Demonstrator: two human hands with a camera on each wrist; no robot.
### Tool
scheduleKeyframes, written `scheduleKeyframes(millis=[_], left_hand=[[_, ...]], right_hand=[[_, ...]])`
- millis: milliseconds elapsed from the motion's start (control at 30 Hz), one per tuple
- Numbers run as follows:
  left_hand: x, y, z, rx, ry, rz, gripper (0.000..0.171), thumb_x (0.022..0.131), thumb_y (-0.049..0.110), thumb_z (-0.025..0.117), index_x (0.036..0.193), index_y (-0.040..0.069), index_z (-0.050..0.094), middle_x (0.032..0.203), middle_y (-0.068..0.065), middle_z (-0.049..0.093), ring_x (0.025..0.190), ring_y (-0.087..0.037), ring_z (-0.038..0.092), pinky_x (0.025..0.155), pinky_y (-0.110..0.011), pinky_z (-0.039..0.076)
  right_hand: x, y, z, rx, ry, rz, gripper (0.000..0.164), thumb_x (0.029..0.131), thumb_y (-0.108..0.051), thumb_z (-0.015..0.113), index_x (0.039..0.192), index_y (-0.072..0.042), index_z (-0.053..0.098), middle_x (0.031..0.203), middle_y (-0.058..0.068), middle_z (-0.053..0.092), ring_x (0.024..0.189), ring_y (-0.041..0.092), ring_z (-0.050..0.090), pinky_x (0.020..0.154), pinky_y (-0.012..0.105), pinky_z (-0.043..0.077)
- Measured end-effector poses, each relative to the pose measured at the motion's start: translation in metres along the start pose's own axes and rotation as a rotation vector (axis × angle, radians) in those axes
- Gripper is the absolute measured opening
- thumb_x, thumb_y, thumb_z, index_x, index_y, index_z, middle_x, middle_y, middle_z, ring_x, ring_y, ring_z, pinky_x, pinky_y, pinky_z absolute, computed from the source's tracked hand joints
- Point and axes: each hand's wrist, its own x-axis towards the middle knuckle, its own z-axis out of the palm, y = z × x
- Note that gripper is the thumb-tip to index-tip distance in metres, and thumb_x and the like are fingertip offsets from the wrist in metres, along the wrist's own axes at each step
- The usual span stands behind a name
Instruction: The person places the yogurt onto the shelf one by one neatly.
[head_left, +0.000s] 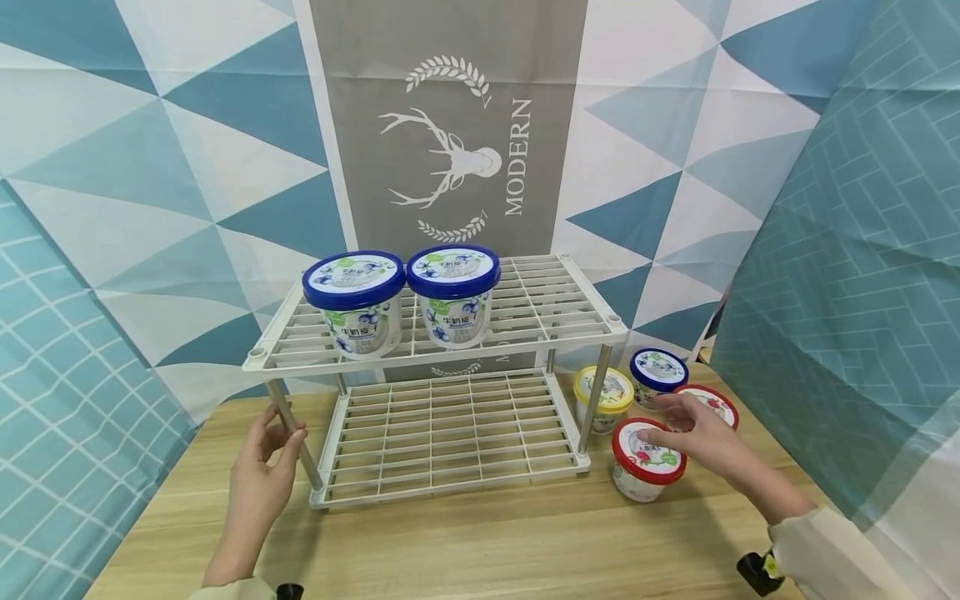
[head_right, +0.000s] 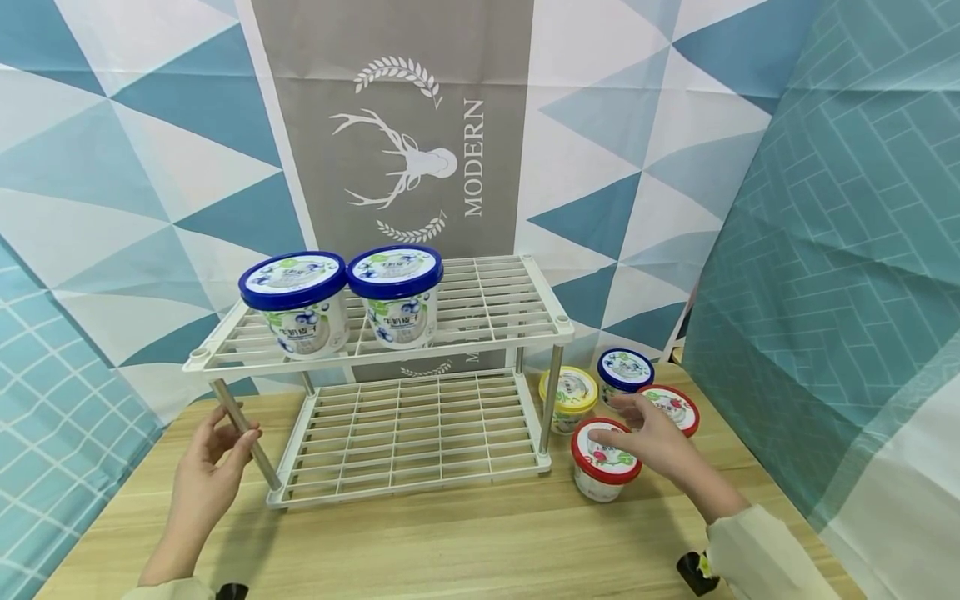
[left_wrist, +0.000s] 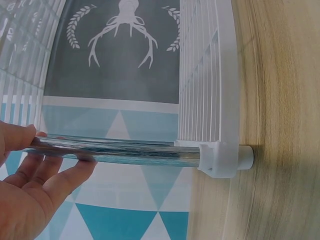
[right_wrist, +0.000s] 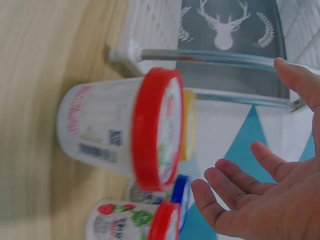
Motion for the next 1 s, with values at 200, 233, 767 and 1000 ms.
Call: scheduleKeyframes(millis=[200, 233, 767, 1000], left_hand=[[0.0, 0.001, 0.002, -0.004, 0.003, 0.001, 0.044, 0.095, 0.014, 0.055, 0.136, 0.011, 0.042, 0.1, 0.008, 0.062, 0.085, 0.022, 0.045, 0.073, -0.001, 0.034], [0.0, 0.002, 0.002, -0.004, 0.005, 0.001, 0.044, 0.095, 0.014, 0.055, 0.136, 0.011, 0.042, 0.1, 0.007, 0.063, 0.085, 0.022, 0.045, 0.074, -0.002, 0.034], [0.001, 0.0, 0.003, -0.012, 0.032, -0.007, 0.042, 0.093, 0.009, 0.056, 0.134, 0.012, 0.045, 0.094, 0.017, 0.06, 0.083, 0.019, 0.047, 0.075, -0.002, 0.035], [0.0, 0.001, 0.004, -0.031, 0.038, -0.004, 0.039, 0.094, 0.011, 0.055, 0.132, 0.013, 0.047, 0.093, 0.017, 0.06, 0.083, 0.017, 0.049, 0.069, -0.003, 0.04]], right_hand=[[0.004, 0.02, 0.005, 0.005, -0.018, 0.095, 0.087, 0.083, -0.048, 0.066, 0.141, 0.003, 0.025, 0.139, 0.032, 0.036, 0.124, 0.047, 0.038, 0.093, 0.054, 0.044], [0.005, 0.023, 0.005, 0.002, -0.017, 0.108, 0.09, 0.083, -0.05, 0.066, 0.142, 0.003, 0.024, 0.139, 0.032, 0.035, 0.124, 0.047, 0.037, 0.093, 0.055, 0.044], [0.007, 0.054, 0.016, 0.087, -0.043, 0.189, 0.099, 0.082, -0.049, 0.067, 0.145, 0.005, 0.012, 0.143, 0.033, 0.024, 0.126, 0.05, 0.031, 0.094, 0.057, 0.041], [0.007, 0.066, 0.021, 0.116, -0.068, 0.214, 0.102, 0.081, -0.048, 0.068, 0.145, 0.005, 0.009, 0.141, 0.034, 0.026, 0.123, 0.05, 0.034, 0.091, 0.054, 0.045]])
